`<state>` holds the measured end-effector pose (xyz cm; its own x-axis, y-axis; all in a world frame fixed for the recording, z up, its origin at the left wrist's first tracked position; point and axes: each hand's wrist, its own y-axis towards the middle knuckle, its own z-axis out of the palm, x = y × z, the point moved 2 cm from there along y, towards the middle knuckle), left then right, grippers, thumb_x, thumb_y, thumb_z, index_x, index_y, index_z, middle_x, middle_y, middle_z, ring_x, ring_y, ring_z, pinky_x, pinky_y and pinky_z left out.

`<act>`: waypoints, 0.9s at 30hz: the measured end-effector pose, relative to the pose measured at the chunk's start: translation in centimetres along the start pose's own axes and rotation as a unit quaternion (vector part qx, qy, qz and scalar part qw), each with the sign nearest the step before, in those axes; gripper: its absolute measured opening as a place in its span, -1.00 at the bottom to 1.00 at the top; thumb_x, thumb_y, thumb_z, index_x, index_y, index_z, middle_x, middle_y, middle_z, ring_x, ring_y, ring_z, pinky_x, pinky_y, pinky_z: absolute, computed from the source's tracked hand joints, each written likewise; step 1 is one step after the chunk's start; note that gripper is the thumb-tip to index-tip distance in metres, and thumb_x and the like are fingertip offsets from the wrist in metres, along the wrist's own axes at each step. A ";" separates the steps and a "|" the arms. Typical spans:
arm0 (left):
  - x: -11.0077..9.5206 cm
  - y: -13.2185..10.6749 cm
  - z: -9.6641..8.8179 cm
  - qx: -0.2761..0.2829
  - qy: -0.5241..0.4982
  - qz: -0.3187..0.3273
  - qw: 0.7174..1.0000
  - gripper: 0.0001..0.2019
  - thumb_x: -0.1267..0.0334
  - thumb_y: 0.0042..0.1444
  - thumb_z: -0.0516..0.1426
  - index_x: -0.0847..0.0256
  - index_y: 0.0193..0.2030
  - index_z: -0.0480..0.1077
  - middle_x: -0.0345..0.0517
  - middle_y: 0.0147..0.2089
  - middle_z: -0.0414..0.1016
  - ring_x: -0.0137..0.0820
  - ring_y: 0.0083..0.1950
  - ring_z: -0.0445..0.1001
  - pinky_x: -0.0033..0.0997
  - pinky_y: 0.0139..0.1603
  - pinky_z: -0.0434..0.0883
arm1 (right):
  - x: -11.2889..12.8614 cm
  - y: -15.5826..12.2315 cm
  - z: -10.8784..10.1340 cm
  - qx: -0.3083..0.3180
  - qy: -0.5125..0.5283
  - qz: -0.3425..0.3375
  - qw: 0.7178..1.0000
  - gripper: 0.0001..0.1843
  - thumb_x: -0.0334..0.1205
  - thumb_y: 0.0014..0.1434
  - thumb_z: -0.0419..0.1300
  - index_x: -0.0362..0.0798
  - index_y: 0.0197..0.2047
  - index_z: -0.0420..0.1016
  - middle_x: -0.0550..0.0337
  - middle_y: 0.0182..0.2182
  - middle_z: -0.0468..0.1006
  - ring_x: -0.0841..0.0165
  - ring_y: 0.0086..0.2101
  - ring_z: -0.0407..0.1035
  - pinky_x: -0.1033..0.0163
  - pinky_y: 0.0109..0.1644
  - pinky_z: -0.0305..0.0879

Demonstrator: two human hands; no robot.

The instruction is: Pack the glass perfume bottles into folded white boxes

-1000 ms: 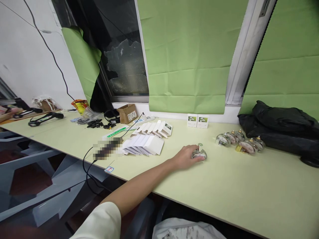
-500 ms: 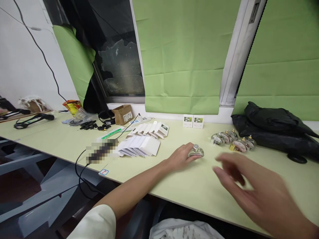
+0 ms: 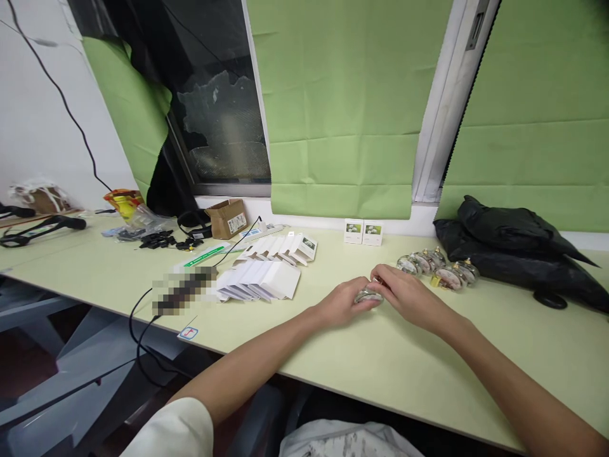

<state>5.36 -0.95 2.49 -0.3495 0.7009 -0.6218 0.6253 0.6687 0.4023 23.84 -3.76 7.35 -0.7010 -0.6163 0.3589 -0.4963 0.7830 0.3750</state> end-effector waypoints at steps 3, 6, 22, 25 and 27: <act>0.4 0.2 -0.1 0.008 0.009 -0.020 1.000 -0.70 -0.04 0.36 0.13 0.14 0.01 0.41 -0.13 -0.14 0.51 -0.32 -0.16 0.46 -0.36 -0.13 0.37 | -0.8 0.4 -1.5 -0.016 0.012 0.001 1.000 -0.69 0.02 0.53 -0.11 0.04 -0.11 0.32 0.12 -0.21 0.54 0.24 -0.26 0.41 0.16 -0.19 0.26; 1.0 0.1 -0.5 0.012 0.007 -0.045 0.999 -0.67 -0.09 0.33 0.15 0.16 -0.11 0.39 -0.14 -0.20 0.49 -0.33 -0.20 0.44 -0.37 -0.16 0.35 | -2.8 0.7 -4.2 -0.086 0.020 0.042 0.995 -0.70 0.04 0.50 -0.06 0.05 -0.07 0.36 0.16 -0.27 0.54 0.28 -0.31 0.38 0.19 -0.23 0.24; 2.1 0.2 -1.2 -0.084 -0.034 -0.079 0.993 -0.67 -0.06 0.24 0.25 0.18 -0.14 0.44 -0.19 -0.23 0.53 -0.36 -0.22 0.45 -0.40 -0.19 0.35 | -6.2 -1.2 3.1 0.041 -0.052 0.032 0.997 -0.86 -0.18 0.44 0.00 0.02 -0.04 0.34 0.06 -0.12 0.54 0.18 -0.09 0.38 0.11 -0.05 0.27; 2.3 0.3 -1.1 -0.087 -0.032 -0.057 0.994 -0.67 -0.05 0.19 0.30 0.17 -0.12 0.47 -0.15 -0.16 0.54 -0.32 -0.17 0.47 -0.37 -0.14 0.37 | -6.6 -1.4 3.2 0.046 -0.048 0.030 0.997 -0.87 -0.16 0.43 0.04 0.03 -0.04 0.35 0.08 -0.13 0.54 0.18 -0.10 0.38 0.11 -0.04 0.27; 2.4 0.4 -1.1 -0.082 -0.034 -0.043 0.995 -0.65 -0.05 0.18 0.32 0.18 -0.10 0.49 -0.11 -0.13 0.53 -0.29 -0.12 0.49 -0.35 -0.11 0.38 | -6.7 -1.6 2.8 0.036 -0.050 0.028 0.998 -0.84 -0.12 0.42 0.07 0.04 -0.01 0.36 0.08 -0.12 0.54 0.16 -0.06 0.39 0.10 -0.03 0.27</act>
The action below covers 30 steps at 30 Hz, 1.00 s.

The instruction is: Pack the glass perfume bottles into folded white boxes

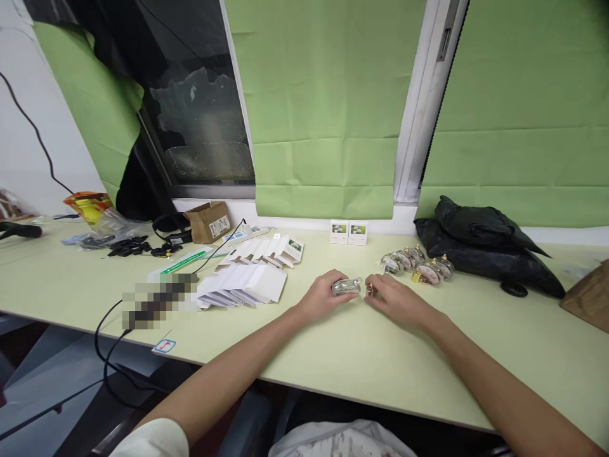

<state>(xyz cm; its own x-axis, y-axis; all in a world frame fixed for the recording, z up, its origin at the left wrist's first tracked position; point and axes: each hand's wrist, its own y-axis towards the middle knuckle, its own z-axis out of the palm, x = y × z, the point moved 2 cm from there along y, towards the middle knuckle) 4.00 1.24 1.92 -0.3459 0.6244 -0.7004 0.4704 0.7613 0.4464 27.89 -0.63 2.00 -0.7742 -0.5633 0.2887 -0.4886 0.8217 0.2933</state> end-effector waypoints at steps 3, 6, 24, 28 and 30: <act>-0.1 0.0 0.0 0.012 0.003 0.013 1.000 -0.63 -0.08 0.20 0.31 0.18 -0.09 0.50 -0.09 -0.12 0.52 -0.28 -0.11 0.48 -0.33 -0.09 0.37 | 0.3 -0.2 -1.0 -0.051 0.006 0.006 0.999 -0.79 -0.11 0.41 0.08 0.05 0.05 0.37 0.08 -0.12 0.54 0.16 -0.07 0.40 0.10 -0.04 0.28; -0.4 -0.2 -0.1 0.020 0.020 0.018 0.999 -0.64 -0.10 0.24 0.27 0.18 -0.11 0.47 -0.12 -0.15 0.49 -0.31 -0.15 0.45 -0.34 -0.11 0.35 | 1.3 -0.2 -1.5 -0.083 0.058 -0.005 0.995 -0.70 -0.07 0.42 0.10 0.06 0.16 0.34 0.10 -0.13 0.54 0.21 -0.17 0.40 0.14 -0.11 0.29; -1.8 -0.1 0.7 -0.044 0.209 0.190 0.958 -0.68 -0.04 0.40 0.12 0.14 -0.23 0.22 -0.19 -0.28 0.32 -0.36 -0.30 0.34 -0.36 -0.29 0.26 | 2.6 0.2 -3.3 -0.125 0.106 -0.069 0.984 -0.71 -0.08 0.52 -0.01 0.01 -0.25 0.32 0.22 -0.39 0.39 0.32 -0.34 0.27 0.19 -0.22 0.12; -1.7 0.5 0.7 -0.057 0.230 0.224 0.945 -0.71 -0.01 0.41 0.12 0.13 -0.21 0.21 -0.18 -0.28 0.32 -0.35 -0.30 0.36 -0.35 -0.31 0.29 | 2.5 0.5 -3.2 -0.136 0.130 -0.053 0.981 -0.65 -0.04 0.53 -0.03 0.00 -0.31 0.25 0.25 -0.42 0.33 0.34 -0.37 0.24 0.20 -0.23 0.11; -1.7 0.9 0.8 -0.056 0.244 0.235 0.939 -0.72 0.00 0.42 0.11 0.13 -0.19 0.22 -0.16 -0.26 0.33 -0.34 -0.29 0.37 -0.35 -0.30 0.30 | 2.3 0.6 -3.1 -0.142 0.134 -0.044 0.980 -0.63 -0.02 0.52 -0.02 0.00 -0.33 0.23 0.26 -0.43 0.30 0.35 -0.38 0.22 0.20 -0.25 0.09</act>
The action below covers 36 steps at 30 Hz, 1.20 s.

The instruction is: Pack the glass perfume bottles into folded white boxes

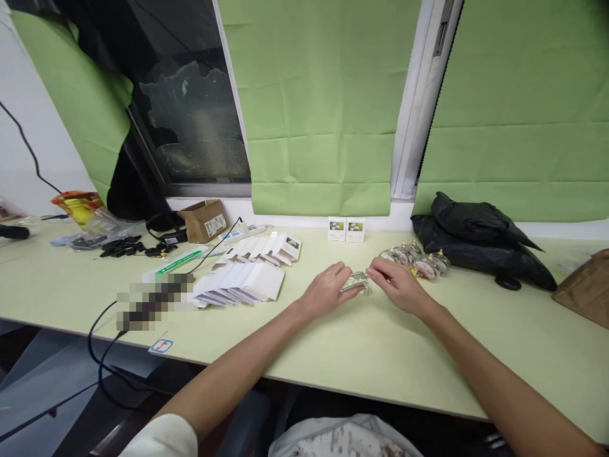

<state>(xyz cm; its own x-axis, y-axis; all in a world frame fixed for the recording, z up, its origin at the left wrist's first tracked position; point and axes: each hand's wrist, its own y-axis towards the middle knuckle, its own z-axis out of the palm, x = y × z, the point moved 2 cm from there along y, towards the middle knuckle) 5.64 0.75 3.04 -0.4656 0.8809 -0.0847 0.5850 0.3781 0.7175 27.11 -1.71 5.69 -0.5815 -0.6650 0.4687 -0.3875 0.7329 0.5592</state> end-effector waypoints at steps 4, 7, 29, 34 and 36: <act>0.1 0.7 0.3 0.009 -0.022 0.000 1.000 -0.70 -0.02 0.42 0.09 0.14 -0.20 0.21 -0.15 -0.25 0.33 -0.35 -0.30 0.36 -0.35 -0.30 0.31 | -0.9 0.0 0.0 -0.024 0.029 0.028 0.999 -0.59 0.03 0.49 0.03 -0.01 -0.37 0.20 0.28 -0.47 0.26 0.37 -0.43 0.15 0.21 -0.31 0.05; -0.1 1.0 0.1 0.025 -0.072 -0.027 0.997 -0.68 -0.05 0.42 0.09 0.14 -0.21 0.22 -0.15 -0.25 0.33 -0.36 -0.30 0.35 -0.35 -0.29 0.31 | -1.4 0.0 0.1 -0.040 0.058 0.036 0.997 -0.56 0.05 0.47 0.04 -0.01 -0.39 0.20 0.29 -0.50 0.21 0.38 -0.46 0.11 0.21 -0.34 0.03; -2.2 2.2 -1.5 0.096 -0.336 -0.208 0.914 -0.60 -0.12 0.27 0.18 0.19 -0.31 0.29 -0.27 -0.38 0.28 -0.45 -0.35 0.24 -0.42 -0.35 0.18 | -1.4 0.0 0.6 -0.097 0.095 0.045 0.990 -0.51 0.07 0.45 0.05 0.00 -0.46 0.12 0.29 -0.53 0.11 0.37 -0.46 0.04 0.21 -0.37 0.00; -2.3 2.3 -1.4 0.107 -0.355 -0.218 0.903 -0.57 -0.16 0.25 0.19 0.18 -0.33 0.26 -0.29 -0.40 0.23 -0.46 -0.38 0.20 -0.43 -0.38 0.14 | -1.2 0.1 0.7 -0.100 0.084 0.042 0.991 -0.52 0.06 0.43 0.06 0.00 -0.47 0.11 0.29 -0.54 0.10 0.38 -0.47 0.03 0.22 -0.39 -0.01; -2.0 2.1 -1.5 0.106 -0.367 -0.219 0.897 -0.57 -0.17 0.24 0.20 0.19 -0.32 0.29 -0.28 -0.39 0.27 -0.45 -0.36 0.23 -0.42 -0.35 0.17 | -1.5 0.0 -0.2 -0.115 0.096 0.040 0.988 -0.53 0.04 0.42 0.09 0.00 -0.48 0.13 0.28 -0.54 0.12 0.38 -0.47 0.05 0.22 -0.39 0.01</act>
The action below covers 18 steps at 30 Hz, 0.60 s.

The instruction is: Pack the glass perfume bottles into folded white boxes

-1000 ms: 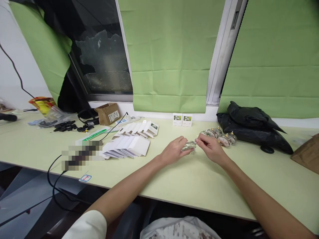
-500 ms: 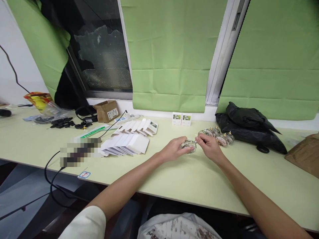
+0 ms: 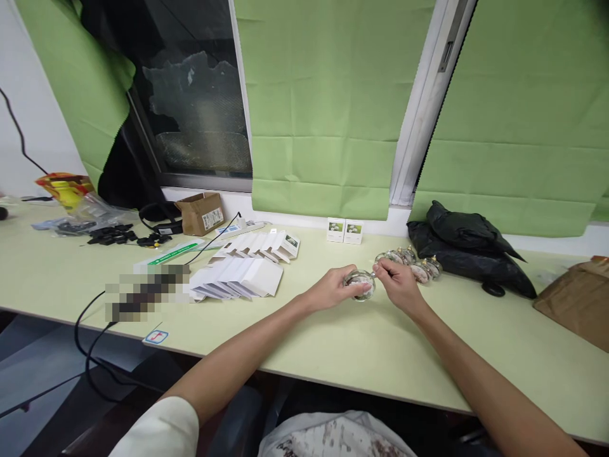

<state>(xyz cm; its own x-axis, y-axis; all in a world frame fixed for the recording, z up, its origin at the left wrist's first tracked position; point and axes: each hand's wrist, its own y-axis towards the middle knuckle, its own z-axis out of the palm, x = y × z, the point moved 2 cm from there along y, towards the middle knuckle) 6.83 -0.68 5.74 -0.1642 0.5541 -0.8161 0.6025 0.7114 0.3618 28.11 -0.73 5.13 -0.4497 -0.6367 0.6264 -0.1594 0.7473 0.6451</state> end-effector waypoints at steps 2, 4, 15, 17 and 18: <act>0.5 -0.3 -0.5 0.000 -0.017 -0.005 1.000 -0.57 -0.17 0.24 0.21 0.20 -0.29 0.34 -0.25 -0.37 0.33 -0.44 -0.34 0.29 -0.42 -0.32 0.22 | -0.4 0.1 -1.8 -0.059 0.016 0.001 0.998 -0.55 0.03 0.41 0.08 0.01 -0.47 0.16 0.25 -0.52 0.18 0.36 -0.46 0.09 0.21 -0.39 0.04; 1.3 -0.8 -1.3 -0.009 -0.028 -0.017 0.999 -0.57 -0.17 0.24 0.21 0.22 -0.27 0.39 -0.22 -0.34 0.37 -0.41 -0.32 0.33 -0.40 -0.29 0.26 | -1.2 0.0 -3.8 -0.136 0.020 0.016 0.990 -0.57 0.01 0.44 0.04 0.02 -0.45 0.18 0.24 -0.51 0.18 0.35 -0.47 0.08 0.21 -0.40 0.04; 4.4 -0.5 -3.0 -0.124 -0.005 -0.046 0.991 -0.57 -0.17 0.27 0.19 0.23 -0.23 0.37 -0.19 -0.29 0.40 -0.40 -0.26 0.36 -0.40 -0.21 0.31 | -4.2 -1.2 -0.9 0.195 -0.180 -0.038 0.963 -0.76 -0.18 0.46 -0.01 0.01 -0.11 0.47 0.09 -0.17 0.48 0.25 -0.18 0.38 0.12 -0.05 0.26; 4.6 -0.5 -2.9 -0.128 -0.001 -0.053 0.990 -0.55 -0.19 0.27 0.18 0.24 -0.20 0.39 -0.16 -0.27 0.43 -0.38 -0.24 0.38 -0.38 -0.19 0.34 | -4.6 -1.7 -0.4 0.214 -0.166 -0.025 0.962 -0.80 -0.22 0.43 0.02 0.00 -0.04 0.47 0.09 -0.14 0.49 0.26 -0.19 0.38 0.12 -0.07 0.28; 4.7 -0.5 -2.8 -0.128 0.000 -0.057 0.990 -0.54 -0.20 0.27 0.17 0.24 -0.19 0.39 -0.15 -0.25 0.45 -0.36 -0.22 0.40 -0.37 -0.17 0.35 | -4.8 -1.9 -0.2 0.220 -0.158 -0.017 0.962 -0.82 -0.24 0.41 0.04 0.00 -0.04 0.46 0.10 -0.15 0.50 0.27 -0.21 0.38 0.13 -0.09 0.28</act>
<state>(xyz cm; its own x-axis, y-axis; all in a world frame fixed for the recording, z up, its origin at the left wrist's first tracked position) 3.57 2.81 2.95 -0.2197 0.4648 -0.8577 0.3624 0.8552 0.3706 30.76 0.89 1.03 -0.6713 -0.6243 0.3994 -0.5042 0.7797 0.3712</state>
